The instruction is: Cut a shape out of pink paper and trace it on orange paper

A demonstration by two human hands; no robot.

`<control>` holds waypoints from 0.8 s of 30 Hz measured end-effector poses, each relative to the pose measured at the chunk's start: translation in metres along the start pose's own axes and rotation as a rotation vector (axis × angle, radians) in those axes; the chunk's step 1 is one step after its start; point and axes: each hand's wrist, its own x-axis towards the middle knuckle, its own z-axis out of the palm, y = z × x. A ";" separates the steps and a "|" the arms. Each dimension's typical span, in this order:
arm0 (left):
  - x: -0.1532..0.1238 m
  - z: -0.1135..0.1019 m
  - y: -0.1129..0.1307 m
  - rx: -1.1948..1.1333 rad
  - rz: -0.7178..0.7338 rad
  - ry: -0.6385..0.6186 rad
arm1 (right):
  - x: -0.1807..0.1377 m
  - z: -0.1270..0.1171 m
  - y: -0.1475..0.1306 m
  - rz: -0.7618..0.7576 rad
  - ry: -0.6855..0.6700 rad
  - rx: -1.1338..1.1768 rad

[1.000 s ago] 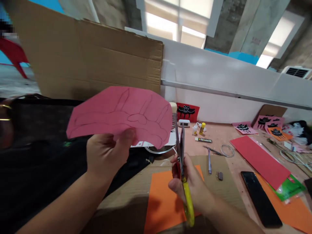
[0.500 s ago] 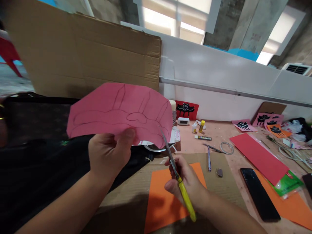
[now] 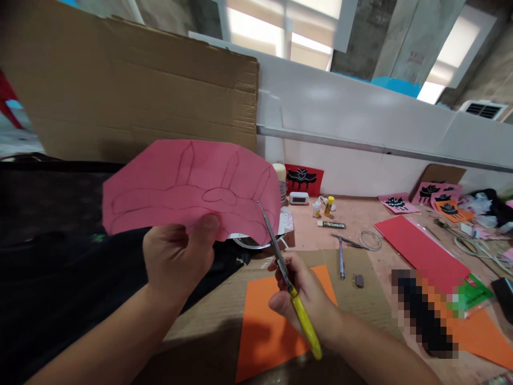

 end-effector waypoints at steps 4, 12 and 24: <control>-0.001 0.001 -0.001 0.006 0.001 0.010 | 0.001 0.002 -0.001 -0.006 0.019 0.019; 0.002 0.002 0.001 0.015 -0.032 -0.005 | 0.002 0.001 -0.004 -0.015 0.013 0.048; 0.000 0.000 -0.001 0.040 -0.058 -0.034 | 0.002 0.002 -0.005 0.009 0.024 0.088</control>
